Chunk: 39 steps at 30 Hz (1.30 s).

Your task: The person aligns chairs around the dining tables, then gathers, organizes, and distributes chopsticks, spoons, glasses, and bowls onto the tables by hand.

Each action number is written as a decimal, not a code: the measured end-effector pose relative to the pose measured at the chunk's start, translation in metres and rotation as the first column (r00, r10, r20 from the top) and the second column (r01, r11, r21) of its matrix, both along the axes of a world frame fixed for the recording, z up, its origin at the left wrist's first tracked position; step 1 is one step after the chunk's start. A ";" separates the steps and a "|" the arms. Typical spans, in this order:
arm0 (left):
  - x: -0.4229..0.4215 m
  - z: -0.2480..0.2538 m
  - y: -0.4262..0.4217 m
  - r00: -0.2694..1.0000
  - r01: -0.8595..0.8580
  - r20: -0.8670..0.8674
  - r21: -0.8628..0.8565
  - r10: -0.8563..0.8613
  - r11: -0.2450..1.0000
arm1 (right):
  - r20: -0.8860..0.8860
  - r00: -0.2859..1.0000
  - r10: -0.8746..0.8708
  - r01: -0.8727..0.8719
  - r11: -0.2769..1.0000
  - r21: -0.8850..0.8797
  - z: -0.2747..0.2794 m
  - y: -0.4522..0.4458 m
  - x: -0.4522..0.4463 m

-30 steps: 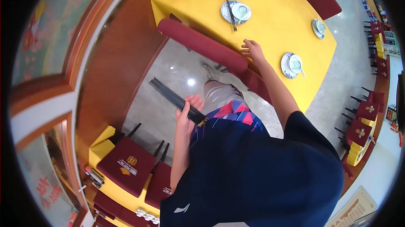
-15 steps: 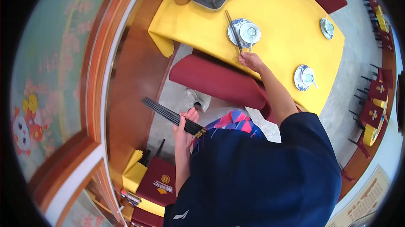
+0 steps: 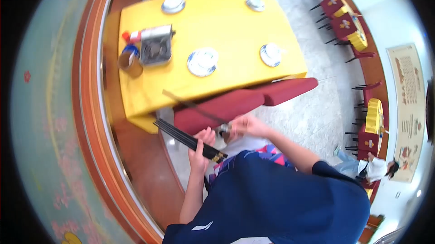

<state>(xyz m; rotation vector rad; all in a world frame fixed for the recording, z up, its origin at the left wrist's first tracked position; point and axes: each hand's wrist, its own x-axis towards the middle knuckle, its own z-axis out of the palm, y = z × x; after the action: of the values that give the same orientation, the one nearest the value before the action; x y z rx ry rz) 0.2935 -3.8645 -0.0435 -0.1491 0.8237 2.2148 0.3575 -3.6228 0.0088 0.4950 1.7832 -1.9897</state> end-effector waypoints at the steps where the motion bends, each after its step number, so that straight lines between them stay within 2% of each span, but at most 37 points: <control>1: -0.001 0.004 0.002 0.999 0.037 -0.022 0.035 -0.036 0.999 | 0.044 0.998 -0.041 0.041 0.999 -0.008 0.000 -0.020 0.018; 2: 0.002 0.011 0.011 0.996 0.079 -0.050 0.065 -0.076 0.995 | 0.064 0.995 -0.075 0.074 0.997 0.013 0.000 -0.031 0.037; 3: 0.008 0.021 0.022 0.994 0.111 0.006 0.117 -0.112 0.987 | 0.029 0.988 -0.150 0.150 0.989 0.007 0.000 -0.045 0.057; 7: 0.024 0.057 0.055 0.939 0.341 0.011 0.063 -0.342 0.938 | -0.032 0.914 -0.405 0.405 0.914 -0.014 0.014 -0.062 0.107; 8: 0.030 0.068 0.061 0.924 0.383 -0.017 0.061 -0.383 0.922 | -0.059 0.894 -0.444 0.444 0.896 -0.018 0.024 -0.064 0.121; 10: 0.056 0.100 0.084 0.878 0.479 -0.028 0.041 -0.478 0.877 | -0.041 0.883 -0.467 0.469 0.877 0.107 0.052 -0.056 0.157; 11: 0.068 0.116 0.096 0.853 0.522 -0.031 0.032 -0.521 0.853 | -0.043 0.857 -0.513 0.514 0.852 0.095 0.058 -0.055 0.175; 12: 0.081 0.110 0.128 0.835 0.551 -0.039 0.035 -0.549 0.834 | -0.051 0.839 -0.541 0.544 0.834 0.097 0.045 -0.038 0.196; 14: 0.118 0.125 0.177 0.741 0.668 -0.058 -0.030 -0.669 0.744 | -0.096 0.771 -0.630 0.636 0.751 0.178 0.056 -0.012 0.242; 16: 0.163 0.124 0.226 0.697 0.713 -0.040 -0.056 -0.715 0.699 | -0.090 0.754 -0.650 0.652 0.728 0.210 0.056 0.018 0.292; 18: 0.202 0.122 0.269 0.545 0.834 -0.026 -0.080 -0.838 0.546 | -0.098 0.708 -0.699 0.702 0.683 0.200 0.048 0.045 0.337; 19: 0.220 0.138 0.281 0.499 0.863 -0.008 -0.084 -0.867 0.497 | -0.069 0.712 -0.699 0.694 0.684 0.223 0.066 0.052 0.357; 20: 0.236 0.133 0.300 0.479 0.873 -0.021 -0.091 -0.878 0.479 | -0.084 0.695 -0.714 0.712 0.667 0.219 0.058 0.064 0.375; 22: 0.276 0.132 0.338 0.352 0.932 0.010 -0.097 -0.936 0.349 | -0.091 0.603 -0.792 0.792 0.581 0.187 0.050 0.081 0.416; 24: 0.309 0.134 0.368 0.304 0.950 0.039 -0.088 -0.952 0.300 | -0.085 0.580 -0.810 0.807 0.558 0.192 0.043 0.094 0.443; 27: 0.340 0.143 0.404 0.095 0.971 -0.017 -0.217 -0.995 0.097 | -0.043 0.565 -0.824 0.813 0.546 0.201 0.049 0.112 0.472; 28: 0.347 0.140 0.417 0.084 0.969 -0.016 -0.232 -0.996 0.085 | -0.017 0.565 -0.825 0.809 0.551 0.205 0.044 0.118 0.475; 30: 0.364 0.134 0.445 -0.020 0.963 -0.016 -0.269 -1.000 -0.015 | -0.011 0.545 -0.839 0.831 0.538 0.139 0.035 0.141 0.489; 32: 0.381 0.130 0.472 -0.034 0.971 0.044 -0.235 -0.998 -0.044 | 0.063 0.621 -0.781 0.758 0.620 0.202 0.049 0.175 0.506; 33: 0.390 0.126 0.486 -0.050 0.978 0.043 -0.200 -0.998 -0.057 | 0.008 0.621 -0.784 0.747 0.595 0.296 0.073 0.199 0.520; 34: 0.398 0.119 0.502 -0.069 0.984 0.041 -0.161 -0.997 -0.075 | 0.006 0.601 -0.799 0.762 0.575 0.298 0.081 0.223 0.531; 36: 0.417 0.111 0.539 -0.107 0.988 0.029 -0.106 -0.994 -0.109 | -0.069 0.180 -0.981 0.983 0.178 0.038 0.087 0.272 0.551; 38: 0.442 0.101 0.581 -0.141 0.989 0.022 -0.038 -0.990 -0.142 | -0.173 0.038 -0.984 0.998 0.030 0.050 0.063 0.333 0.580; 39: 0.451 0.098 0.605 -0.174 0.983 0.040 -0.047 -0.984 -0.176 | -0.172 0.019 -0.985 0.998 0.008 0.063 0.065 0.365 0.586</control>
<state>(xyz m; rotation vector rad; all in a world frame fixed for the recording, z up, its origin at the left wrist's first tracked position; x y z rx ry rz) 0.7443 -3.2595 0.0541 0.4188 0.5783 0.5321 0.9436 -3.2577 0.0736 2.4196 1.7061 -2.6076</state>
